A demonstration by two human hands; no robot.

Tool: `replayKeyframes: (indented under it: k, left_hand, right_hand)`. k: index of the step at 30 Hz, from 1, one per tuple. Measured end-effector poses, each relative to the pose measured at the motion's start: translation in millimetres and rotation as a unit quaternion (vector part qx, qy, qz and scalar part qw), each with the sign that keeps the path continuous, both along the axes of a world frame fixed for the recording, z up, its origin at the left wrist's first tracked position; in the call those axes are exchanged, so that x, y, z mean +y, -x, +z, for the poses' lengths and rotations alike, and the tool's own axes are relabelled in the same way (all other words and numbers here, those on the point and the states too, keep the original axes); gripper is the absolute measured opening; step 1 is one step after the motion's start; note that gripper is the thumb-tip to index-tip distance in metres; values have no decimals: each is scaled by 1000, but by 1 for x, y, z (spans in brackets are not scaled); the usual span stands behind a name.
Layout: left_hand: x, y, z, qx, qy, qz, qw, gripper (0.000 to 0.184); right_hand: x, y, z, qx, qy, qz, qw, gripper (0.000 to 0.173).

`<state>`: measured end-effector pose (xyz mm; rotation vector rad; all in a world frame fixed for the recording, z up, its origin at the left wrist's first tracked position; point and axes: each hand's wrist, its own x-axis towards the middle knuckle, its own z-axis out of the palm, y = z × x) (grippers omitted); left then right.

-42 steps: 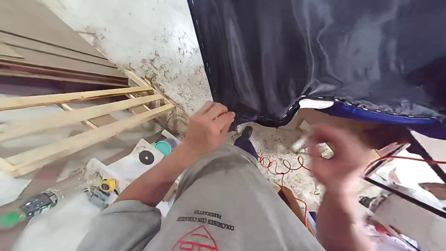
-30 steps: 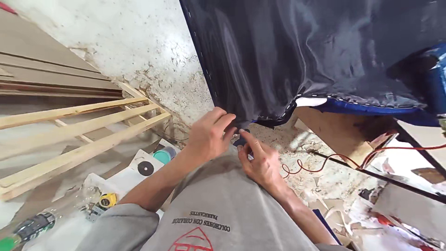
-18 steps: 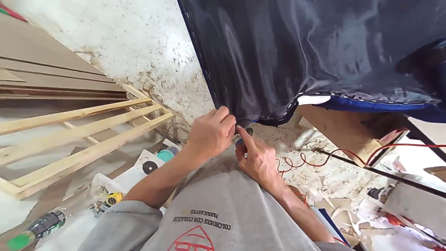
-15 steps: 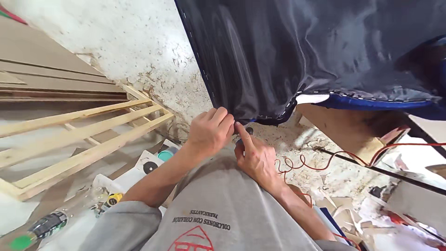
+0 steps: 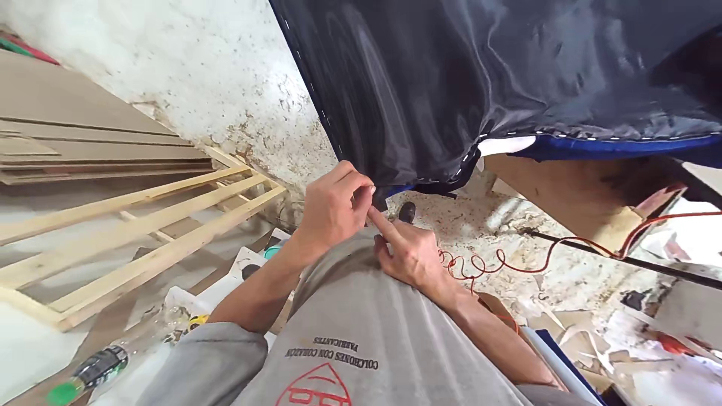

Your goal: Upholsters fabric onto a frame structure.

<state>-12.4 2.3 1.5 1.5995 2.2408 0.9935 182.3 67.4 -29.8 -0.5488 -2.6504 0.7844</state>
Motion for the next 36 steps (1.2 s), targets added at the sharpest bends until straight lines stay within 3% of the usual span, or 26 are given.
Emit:
replayKeyframes:
  k: [3,9,14,19,25,36]
  left_hand:
    - [-1,1,2,-3,8,-7,1000,14]
    - [-4,-11,-9,162,-73,-3,984,14]
    - [-4,-10,-7,209,-65,-12,976,15]
    - [5,-2,15,216,38,-79,973,19]
    - [28,6,50,171,220,-163,946,27]
    - [50,7,63,75,328,-116,935,26]
  right_hand:
    - [-2,6,-8,-52,-30,-28,998,50]
    - [-9,8,-7,-71,-59,-73,993,48]
    - [-8,6,-8,-57,-47,-93,993,49]
    - [5,-12,1,102,27,-111,988,29]
    - [21,-13,3,115,28,-132,984,25]
    - [8,-6,-15,167,72,-44,982,25]
